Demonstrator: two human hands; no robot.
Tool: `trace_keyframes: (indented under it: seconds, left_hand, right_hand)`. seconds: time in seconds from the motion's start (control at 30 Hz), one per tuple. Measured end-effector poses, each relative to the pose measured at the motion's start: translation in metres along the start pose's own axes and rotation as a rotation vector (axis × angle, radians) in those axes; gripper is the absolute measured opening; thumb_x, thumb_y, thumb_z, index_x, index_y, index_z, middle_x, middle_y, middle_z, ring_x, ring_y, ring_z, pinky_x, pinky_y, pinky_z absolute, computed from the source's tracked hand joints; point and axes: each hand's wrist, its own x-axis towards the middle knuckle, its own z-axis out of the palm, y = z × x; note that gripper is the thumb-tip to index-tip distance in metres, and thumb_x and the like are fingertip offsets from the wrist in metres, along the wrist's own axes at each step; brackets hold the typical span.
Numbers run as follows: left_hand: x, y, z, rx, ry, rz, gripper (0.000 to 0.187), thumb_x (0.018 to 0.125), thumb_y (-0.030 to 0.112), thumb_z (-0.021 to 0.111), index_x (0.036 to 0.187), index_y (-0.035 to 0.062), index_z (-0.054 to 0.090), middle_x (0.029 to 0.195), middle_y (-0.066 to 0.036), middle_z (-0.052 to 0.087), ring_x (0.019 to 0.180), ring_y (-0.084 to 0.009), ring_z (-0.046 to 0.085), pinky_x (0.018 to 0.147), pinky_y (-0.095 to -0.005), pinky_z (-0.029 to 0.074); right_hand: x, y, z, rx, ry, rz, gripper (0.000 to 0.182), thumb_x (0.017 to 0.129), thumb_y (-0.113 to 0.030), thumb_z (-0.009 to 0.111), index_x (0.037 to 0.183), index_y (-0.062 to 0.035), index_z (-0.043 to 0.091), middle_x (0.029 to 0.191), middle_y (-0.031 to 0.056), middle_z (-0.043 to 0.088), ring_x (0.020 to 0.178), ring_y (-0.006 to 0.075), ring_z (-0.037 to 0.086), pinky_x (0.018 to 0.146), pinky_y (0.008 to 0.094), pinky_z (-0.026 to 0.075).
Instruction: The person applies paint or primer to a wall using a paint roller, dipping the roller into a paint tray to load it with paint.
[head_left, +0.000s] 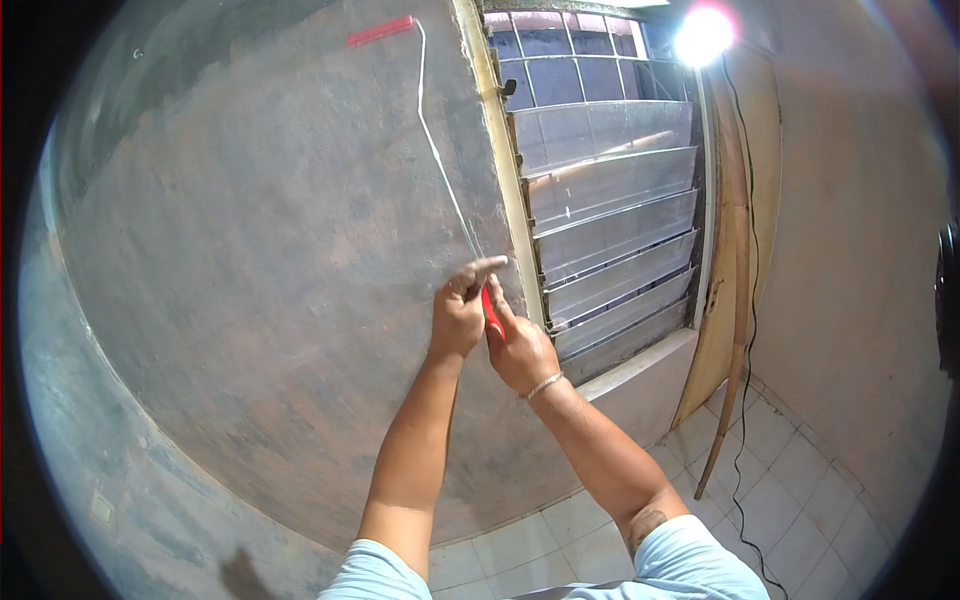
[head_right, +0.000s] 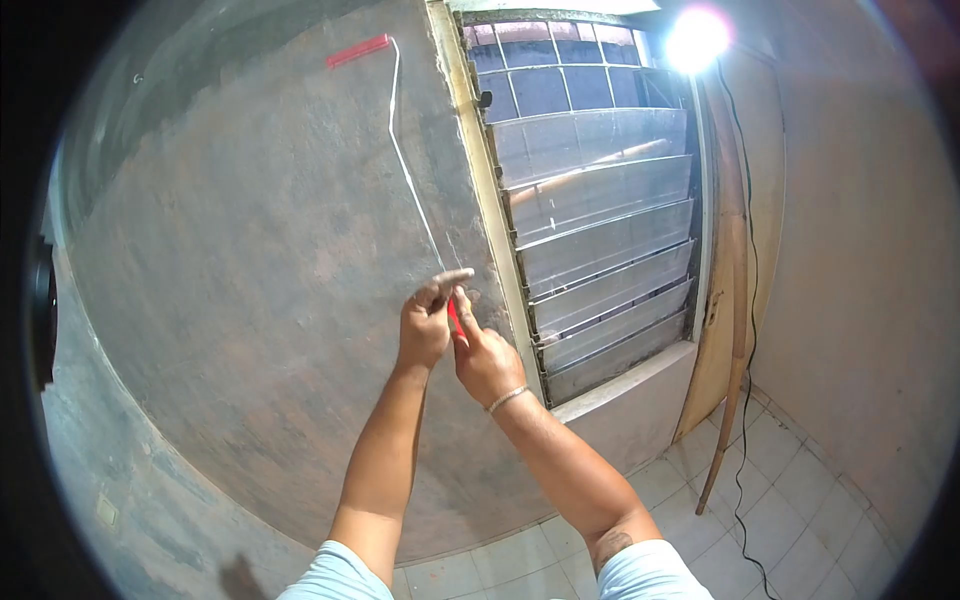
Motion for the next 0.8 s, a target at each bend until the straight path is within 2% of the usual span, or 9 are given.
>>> trace_keyframes:
  seconds: [0.13,0.2,0.27,0.3,0.37,0.43,0.53,0.67,0.8]
  left_hand:
    - [-0.058,-0.045,0.012,-0.016,-0.068,-0.068,0.027,0.087,-0.003,0.056,0.111,0.0047,0.068,0.096,-0.003,0.069,0.079,-0.0099,0.061,0.074,-0.0257,0.051]
    - [-0.146,-0.09,0.033,-0.014,-0.121,-0.147,0.025,0.087,-0.002,0.057,0.106,0.0037,0.071,0.102,-0.009,0.072,0.099,-0.0178,0.065,0.092,-0.0322,0.05]
    - [-0.256,-0.135,0.051,0.13,-0.312,-0.213,0.04,0.08,-0.009,0.05,0.109,0.0075,0.072,0.112,-0.012,0.07,0.115,-0.0212,0.062,0.106,-0.0354,0.041]
    - [-0.311,-0.147,0.063,0.11,-0.361,-0.302,0.038,0.079,-0.007,0.054,0.107,0.0092,0.073,0.113,-0.015,0.069,0.113,-0.0228,0.064,0.1,-0.0338,0.046]
    - [-0.369,-0.124,0.08,-0.003,-0.373,-0.581,0.038,0.079,-0.007,0.053,0.107,0.0089,0.073,0.112,-0.015,0.069,0.11,-0.0225,0.065,0.098,-0.0337,0.047]
    - [-0.362,-0.13,0.079,0.017,-0.385,-0.545,0.047,0.073,-0.012,0.046,0.107,0.0081,0.073,0.113,-0.015,0.069,0.112,-0.0241,0.064,0.102,-0.0343,0.044]
    - [-0.267,-0.107,0.065,0.152,-0.328,-0.288,0.06,0.065,-0.017,0.034,0.107,0.0041,0.071,0.113,-0.015,0.07,0.112,-0.0247,0.064,0.104,-0.0348,0.043]
    - [-0.182,-0.104,0.069,0.025,-0.165,-0.252,0.047,0.071,-0.015,0.042,0.102,0.0037,0.072,0.102,-0.016,0.072,0.101,-0.0206,0.068,0.092,-0.0308,0.051]
    - [-0.253,-0.149,0.087,0.022,-0.329,-0.255,0.052,0.07,-0.017,0.041,0.106,0.0055,0.072,0.109,-0.017,0.07,0.108,-0.0228,0.066,0.097,-0.0316,0.048]
  right_hand:
    - [-0.06,0.048,0.028,-0.01,0.0,0.018,0.063,0.093,-0.019,0.053,0.151,-0.0217,0.027,0.073,0.0219,0.059,0.066,0.0439,0.059,0.061,0.054,0.047]
    - [-0.157,0.092,0.042,-0.034,-0.172,0.276,0.052,0.093,-0.018,0.054,0.143,-0.0196,0.041,0.085,0.0223,0.062,0.079,0.0438,0.061,0.067,0.0519,0.048]
    - [-0.288,0.148,0.057,-0.028,-0.276,0.366,0.038,0.092,-0.02,0.055,0.13,-0.0179,0.053,0.091,0.0206,0.063,0.08,0.0434,0.061,0.067,0.0508,0.05]
    - [-0.343,0.153,0.048,-0.061,-0.349,0.35,0.054,0.089,-0.019,0.057,0.141,-0.0193,0.042,0.086,0.0186,0.061,0.075,0.0399,0.061,0.063,0.0517,0.049]
    - [-0.408,0.138,0.029,-0.139,-0.459,0.504,0.052,0.09,-0.02,0.058,0.14,-0.02,0.044,0.085,0.0183,0.061,0.075,0.0395,0.061,0.064,0.0519,0.049]
    - [-0.399,0.135,0.03,-0.135,-0.398,0.485,0.047,0.09,-0.021,0.058,0.136,-0.0204,0.048,0.085,0.0171,0.061,0.074,0.0393,0.061,0.063,0.0504,0.05]
    - [-0.311,0.137,0.043,-0.118,-0.219,0.352,0.042,0.091,-0.022,0.058,0.132,-0.0217,0.052,0.081,0.0152,0.058,0.07,0.0394,0.06,0.06,0.0485,0.05]
    - [-0.203,0.123,0.027,-0.115,-0.064,0.261,0.036,0.091,-0.021,0.058,0.127,-0.0204,0.054,0.082,0.0153,0.058,0.07,0.0395,0.059,0.06,0.0494,0.049]
    - [-0.284,0.16,0.022,-0.118,-0.213,0.365,0.036,0.09,-0.019,0.059,0.126,-0.0182,0.055,0.082,0.0159,0.059,0.072,0.0389,0.06,0.062,0.0489,0.05]
